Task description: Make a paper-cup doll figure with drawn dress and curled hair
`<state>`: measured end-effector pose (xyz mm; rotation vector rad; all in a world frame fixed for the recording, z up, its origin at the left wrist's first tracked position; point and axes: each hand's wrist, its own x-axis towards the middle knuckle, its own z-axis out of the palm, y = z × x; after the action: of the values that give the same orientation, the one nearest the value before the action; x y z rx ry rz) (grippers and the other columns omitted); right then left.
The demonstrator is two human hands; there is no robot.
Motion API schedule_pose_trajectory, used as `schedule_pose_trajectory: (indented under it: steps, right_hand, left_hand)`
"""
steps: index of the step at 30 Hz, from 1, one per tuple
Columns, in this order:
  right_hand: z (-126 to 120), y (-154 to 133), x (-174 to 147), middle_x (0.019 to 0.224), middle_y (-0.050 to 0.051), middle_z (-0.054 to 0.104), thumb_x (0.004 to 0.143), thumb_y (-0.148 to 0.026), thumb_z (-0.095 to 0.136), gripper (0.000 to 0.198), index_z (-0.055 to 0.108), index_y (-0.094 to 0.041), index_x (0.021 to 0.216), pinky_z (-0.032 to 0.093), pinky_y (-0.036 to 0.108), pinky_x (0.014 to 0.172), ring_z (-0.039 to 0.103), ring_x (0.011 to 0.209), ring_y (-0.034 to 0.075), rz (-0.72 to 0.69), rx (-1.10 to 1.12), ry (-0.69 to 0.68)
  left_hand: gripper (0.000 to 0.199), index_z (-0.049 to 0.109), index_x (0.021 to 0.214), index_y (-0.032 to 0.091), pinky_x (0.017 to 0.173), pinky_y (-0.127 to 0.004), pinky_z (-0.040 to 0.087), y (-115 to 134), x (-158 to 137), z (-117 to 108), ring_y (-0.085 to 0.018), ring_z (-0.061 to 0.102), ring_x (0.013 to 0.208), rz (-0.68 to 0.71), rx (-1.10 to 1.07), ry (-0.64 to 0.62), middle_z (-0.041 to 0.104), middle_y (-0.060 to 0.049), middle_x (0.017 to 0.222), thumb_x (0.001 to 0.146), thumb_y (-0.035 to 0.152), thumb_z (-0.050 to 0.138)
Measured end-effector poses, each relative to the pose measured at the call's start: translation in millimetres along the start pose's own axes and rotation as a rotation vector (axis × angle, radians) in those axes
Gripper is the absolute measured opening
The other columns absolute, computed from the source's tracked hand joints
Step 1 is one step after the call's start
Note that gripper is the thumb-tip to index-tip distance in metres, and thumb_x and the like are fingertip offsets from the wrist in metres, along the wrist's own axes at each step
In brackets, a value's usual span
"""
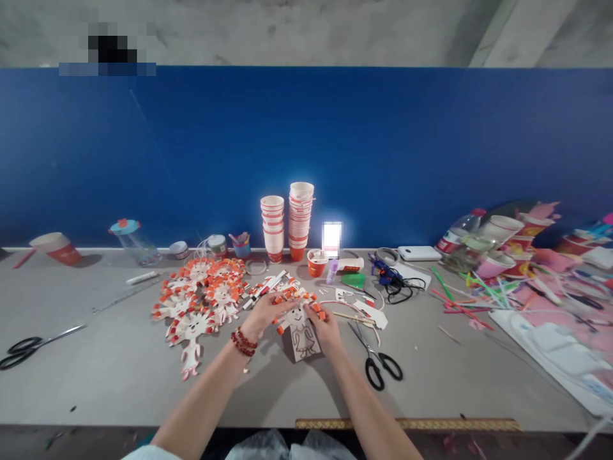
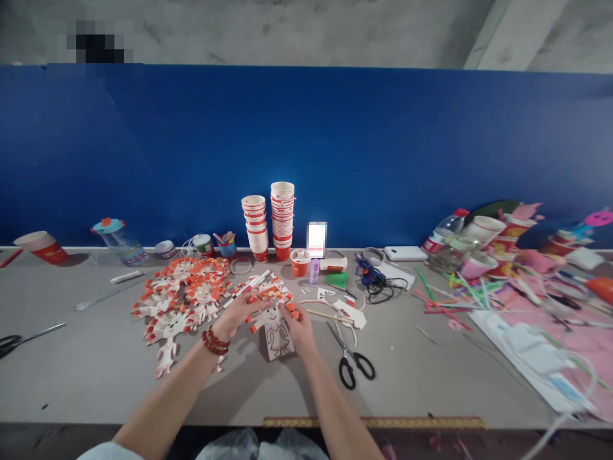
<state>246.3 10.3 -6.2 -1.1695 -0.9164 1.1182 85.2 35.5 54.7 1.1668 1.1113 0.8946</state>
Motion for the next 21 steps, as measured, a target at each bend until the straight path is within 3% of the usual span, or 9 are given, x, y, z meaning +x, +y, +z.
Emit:
schedule_pose_trajectory:
  steps: [6,10,16,21]
  right_hand:
    - [3,0,-3,0.063,0.0,0.061,0.065,-0.059,0.074,0.042,0.067,-0.018,0.07,0.042,0.026,0.057,0.051,0.058,0.015,-0.034,-0.038,-0.044]
    - [3,-1,-4,0.062,-0.001,0.06,0.068,-0.054,0.074,0.037,0.068,-0.018,0.071,0.042,0.026,0.057,0.05,0.057,0.014,-0.058,-0.054,-0.095]
    - [4,-3,-6,0.072,0.001,0.068,0.067,-0.052,0.076,0.035,0.072,-0.019,0.079,0.048,0.028,0.065,0.059,0.065,0.017,-0.018,-0.007,-0.126]
    - [3,-1,-5,0.063,0.002,0.066,0.062,-0.057,0.078,0.041,0.067,-0.018,0.07,0.045,0.027,0.055,0.058,0.058,0.017,0.059,0.031,-0.074]
  left_hand:
    - [0.034,0.067,0.068,0.014,0.046,-0.02,0.028,2,5,-3,-0.006,0.039,0.045,0.059,0.085,-0.019,0.051,0.006,0.05,0.059,0.042,0.084]
    - [0.034,0.063,0.064,0.014,0.044,-0.021,0.021,-1,10,1,-0.005,0.032,0.043,0.051,0.062,-0.023,0.045,0.007,0.046,0.06,0.041,0.083]
    - [0.035,0.064,0.066,0.015,0.048,-0.02,0.032,1,9,1,-0.006,0.043,0.048,0.008,-0.054,-0.047,0.053,0.005,0.054,0.056,0.041,0.085]
    - [0.04,0.068,0.072,0.014,0.056,-0.023,0.044,-2,9,3,-0.012,0.056,0.057,-0.026,-0.127,-0.054,0.063,-0.001,0.063,0.054,0.044,0.087]
